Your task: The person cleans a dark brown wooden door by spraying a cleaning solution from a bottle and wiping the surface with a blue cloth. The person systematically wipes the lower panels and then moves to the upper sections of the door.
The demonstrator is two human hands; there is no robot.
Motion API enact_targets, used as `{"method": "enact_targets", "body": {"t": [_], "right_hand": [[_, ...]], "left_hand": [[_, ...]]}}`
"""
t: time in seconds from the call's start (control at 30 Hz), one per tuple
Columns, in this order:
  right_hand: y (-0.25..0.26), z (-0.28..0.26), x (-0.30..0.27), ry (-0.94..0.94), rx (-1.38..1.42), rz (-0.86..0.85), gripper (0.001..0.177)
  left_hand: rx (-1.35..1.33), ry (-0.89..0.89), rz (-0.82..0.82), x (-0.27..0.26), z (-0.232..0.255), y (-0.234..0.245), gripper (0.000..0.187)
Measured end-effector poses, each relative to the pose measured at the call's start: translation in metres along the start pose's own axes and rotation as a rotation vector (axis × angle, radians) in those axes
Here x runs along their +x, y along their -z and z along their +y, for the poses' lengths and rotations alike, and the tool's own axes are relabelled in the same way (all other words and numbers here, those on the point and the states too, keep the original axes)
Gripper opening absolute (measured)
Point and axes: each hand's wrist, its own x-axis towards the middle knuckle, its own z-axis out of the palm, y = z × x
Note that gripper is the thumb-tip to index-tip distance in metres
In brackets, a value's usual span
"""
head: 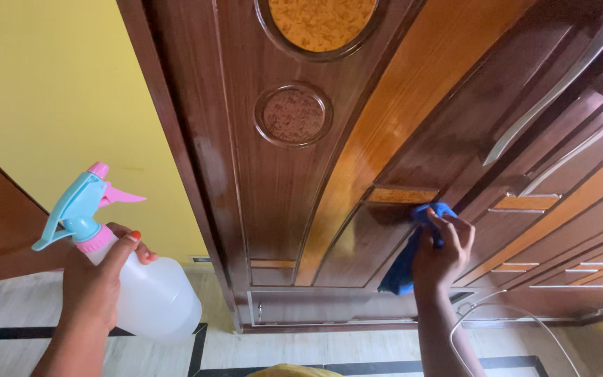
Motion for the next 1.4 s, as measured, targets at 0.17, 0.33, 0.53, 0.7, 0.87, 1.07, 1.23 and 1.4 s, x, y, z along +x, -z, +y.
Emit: {"method": "enact_targets", "body": {"t": [0.17, 0.33, 0.53, 0.7, 0.87, 1.07, 1.23, 1.4], "right_hand": [[-0.006, 0.005, -0.008, 0.024, -0.002, -0.036, 0.04], [-0.003, 0.002, -0.04, -0.062, 0.003, -0.181, 0.043], [-0.003, 0.001, -0.011, 0.059, 0.054, -0.095, 0.041], [-0.009, -0.003, -0.021, 0.052, 0.056, -0.149, 0.044], [-0.001, -0.004, -0.033, 0.044, 0.045, -0.196, 0.041], [-0.005, -0.002, -0.003, 0.131, 0.096, -0.121, 0.042], [-0.01, -0.001, -0.024, 0.232, -0.001, -0.177, 0.043], [-0.001, -0.005, -0.027, 0.163, 0.061, -0.283, 0.042]], "left_hand": [[-0.025, 0.017, 0.019, -0.005, -0.002, -0.007, 0.019], [-0.045, 0.005, 0.005, -0.012, -0.004, -0.014, 0.019], [0.004, 0.009, 0.042, -0.018, -0.001, -0.021, 0.019], [0.003, 0.001, 0.054, -0.024, 0.0, -0.029, 0.02], [0.007, -0.025, 0.047, -0.031, 0.0, -0.033, 0.018], [-0.013, -0.03, 0.066, -0.036, 0.0, -0.037, 0.018], [0.01, -0.042, 0.078, -0.038, -0.005, -0.037, 0.015], [-0.016, -0.074, 0.054, -0.042, -0.004, -0.039, 0.015]]}}
